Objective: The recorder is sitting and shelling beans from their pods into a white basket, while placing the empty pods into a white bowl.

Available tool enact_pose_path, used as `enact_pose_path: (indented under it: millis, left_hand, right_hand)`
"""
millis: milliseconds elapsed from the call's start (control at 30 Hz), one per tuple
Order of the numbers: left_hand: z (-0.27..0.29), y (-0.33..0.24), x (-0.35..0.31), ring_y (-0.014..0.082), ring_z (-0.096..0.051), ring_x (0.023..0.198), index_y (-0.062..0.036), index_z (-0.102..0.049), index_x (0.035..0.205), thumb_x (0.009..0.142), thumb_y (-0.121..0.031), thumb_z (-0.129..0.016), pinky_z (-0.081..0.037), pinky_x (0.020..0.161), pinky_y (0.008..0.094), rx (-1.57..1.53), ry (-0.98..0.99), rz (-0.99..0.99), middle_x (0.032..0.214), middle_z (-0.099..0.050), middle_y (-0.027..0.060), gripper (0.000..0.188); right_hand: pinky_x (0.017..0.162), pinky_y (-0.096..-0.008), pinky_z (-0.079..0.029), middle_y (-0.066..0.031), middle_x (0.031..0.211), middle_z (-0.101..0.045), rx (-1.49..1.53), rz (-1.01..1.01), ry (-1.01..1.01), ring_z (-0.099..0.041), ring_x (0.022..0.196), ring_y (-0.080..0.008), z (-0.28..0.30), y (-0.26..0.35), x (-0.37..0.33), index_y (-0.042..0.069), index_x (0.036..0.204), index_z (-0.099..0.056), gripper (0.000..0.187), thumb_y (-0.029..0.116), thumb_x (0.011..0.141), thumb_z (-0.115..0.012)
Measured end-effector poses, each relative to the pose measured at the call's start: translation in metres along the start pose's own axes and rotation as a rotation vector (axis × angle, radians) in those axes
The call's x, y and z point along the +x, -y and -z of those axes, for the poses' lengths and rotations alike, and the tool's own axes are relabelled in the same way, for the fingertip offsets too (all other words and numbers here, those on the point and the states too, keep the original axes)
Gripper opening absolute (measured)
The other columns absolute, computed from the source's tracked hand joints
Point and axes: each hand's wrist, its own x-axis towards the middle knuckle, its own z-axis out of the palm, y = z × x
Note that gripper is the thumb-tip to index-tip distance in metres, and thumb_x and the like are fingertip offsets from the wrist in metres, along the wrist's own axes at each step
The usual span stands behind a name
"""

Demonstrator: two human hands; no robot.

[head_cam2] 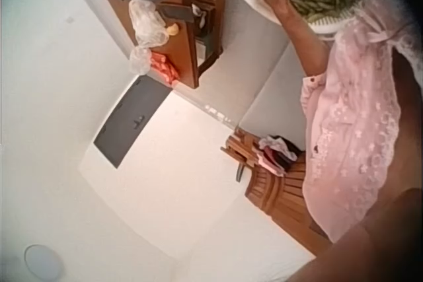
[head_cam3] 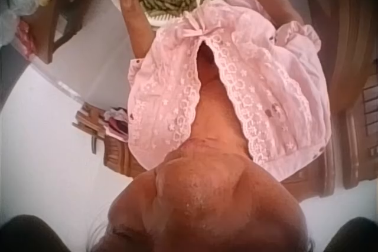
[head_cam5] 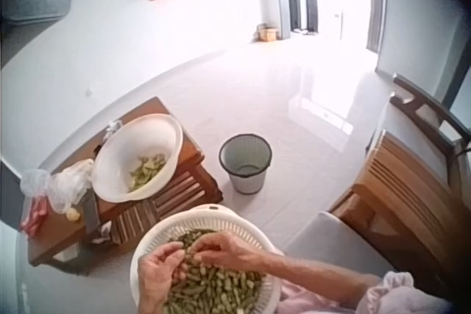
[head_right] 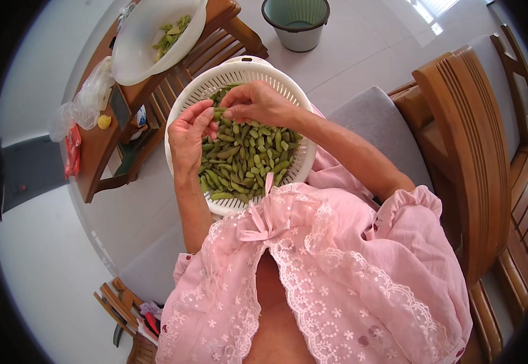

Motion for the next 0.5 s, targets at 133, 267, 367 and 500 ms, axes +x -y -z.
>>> enact_pose_path:
  millis: [133,267,367,500]
  left_hand:
    - [-0.004,-0.003,0.0,0.0078,-0.05,0.055,0.006,-0.056,0.097,0.076,-0.003,-0.061,-0.04,0.048,0.0178,-0.118,-0.036,-0.071,0.075,-0.058,0.0062,0.024]
    - [-0.002,-0.002,-0.001,0.0077,-0.05,0.055,0.0055,-0.057,0.096,0.076,-0.003,-0.061,-0.04,0.048,0.0175,-0.105,0.008,-0.085,0.075,-0.058,0.0058,0.022]
    - [-0.006,-0.002,-0.001,0.0073,-0.049,0.054,0.0052,-0.058,0.094,0.076,-0.004,-0.061,-0.039,0.048,0.0173,-0.098,-0.012,-0.014,0.075,-0.059,0.0054,0.02]
    - [-0.009,0.0,0.003,0.0073,-0.049,0.052,0.004,-0.059,0.092,0.076,-0.007,-0.062,-0.038,0.046,0.0173,-0.055,0.001,-0.05,0.074,-0.059,0.0053,0.02]
  right_hand:
    - [0.058,-0.0178,-0.043,-0.0019,0.076,-0.059,0.161,0.011,0.048,-0.053,0.066,-0.0055,0.0,-0.007,0.001,-0.001,0.092,-0.057,0.019,0.016,0.084,-0.054]
    - [0.054,-0.019,-0.044,-0.0031,0.07,-0.059,0.322,0.038,-0.049,-0.053,0.062,-0.0072,0.0,-0.008,0.001,-0.003,0.087,-0.058,0.021,0.017,0.085,-0.053]
    - [0.054,-0.0186,-0.043,-0.0027,0.07,-0.058,0.277,0.042,-0.06,-0.052,0.061,-0.0068,0.002,-0.01,0.002,-0.003,0.085,-0.058,0.022,0.018,0.085,-0.052]
    - [0.053,-0.0189,-0.042,-0.0017,0.069,-0.056,0.175,0.016,-0.057,-0.05,0.06,-0.0059,0.002,-0.01,0.002,-0.003,0.085,-0.058,0.021,0.017,0.085,-0.052]
